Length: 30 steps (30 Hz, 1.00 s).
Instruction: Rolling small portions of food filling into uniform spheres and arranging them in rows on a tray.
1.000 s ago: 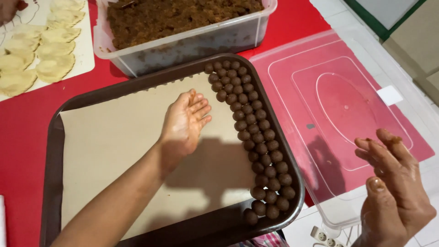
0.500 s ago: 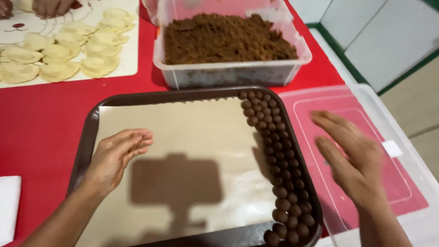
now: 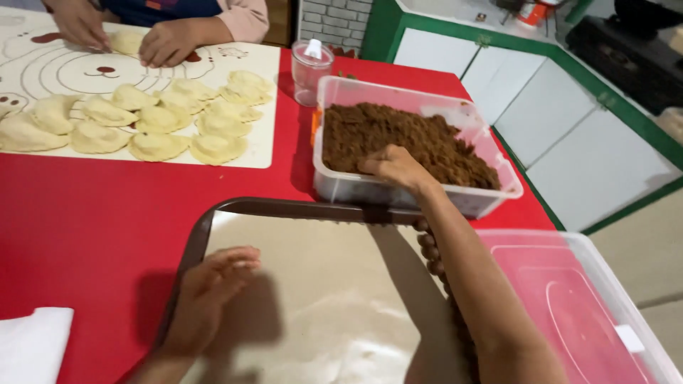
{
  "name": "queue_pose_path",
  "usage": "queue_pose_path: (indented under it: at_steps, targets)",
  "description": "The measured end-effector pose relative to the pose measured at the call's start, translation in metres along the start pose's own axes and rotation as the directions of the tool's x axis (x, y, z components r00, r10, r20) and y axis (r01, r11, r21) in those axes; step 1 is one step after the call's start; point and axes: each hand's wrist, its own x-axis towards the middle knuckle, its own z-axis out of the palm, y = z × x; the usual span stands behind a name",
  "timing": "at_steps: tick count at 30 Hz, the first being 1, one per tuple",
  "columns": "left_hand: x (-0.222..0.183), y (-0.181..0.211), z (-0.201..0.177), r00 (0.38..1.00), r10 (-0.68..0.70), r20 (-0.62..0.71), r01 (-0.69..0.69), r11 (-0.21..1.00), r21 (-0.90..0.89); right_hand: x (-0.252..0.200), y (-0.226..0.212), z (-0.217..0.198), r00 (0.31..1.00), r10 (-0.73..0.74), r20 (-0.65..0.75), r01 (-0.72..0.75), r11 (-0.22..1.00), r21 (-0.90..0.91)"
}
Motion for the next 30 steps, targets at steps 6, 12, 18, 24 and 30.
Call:
queue_pose_path:
  at_steps: [6, 12, 18, 24, 30]
  targets:
    - [-0.005, 0.013, 0.014, 0.968, -0.252, 0.005, 0.251, 0.964, -0.082, 0.005, -0.009, 0.004, 0.998, -0.002, 0.062, 0.002, 1.0, 0.014]
    - [-0.007, 0.013, 0.015, 0.977, -0.2, 0.08, 0.204, 0.978, -0.047, 0.006, 0.008, 0.007, 0.997, -0.066, 0.045, 0.06, 0.991, 0.118]
    - [-0.005, 0.005, 0.015, 0.989, -0.13, 0.071, 0.135, 0.989, -0.06, 0.004, 0.002, -0.004, 0.984, -0.099, 0.146, 0.091, 0.994, 0.061]
    - [-0.004, 0.018, 0.02, 0.979, -0.204, 0.018, 0.203, 0.978, 0.052, 0.017, 0.021, -0.004, 0.961, -0.127, 0.246, 0.146, 0.987, -0.061]
    - [-0.003, 0.025, 0.021, 0.941, -0.338, -0.008, 0.337, 0.939, 0.069, 0.013, 0.001, -0.006, 0.958, -0.101, 0.267, 0.12, 0.991, -0.054]
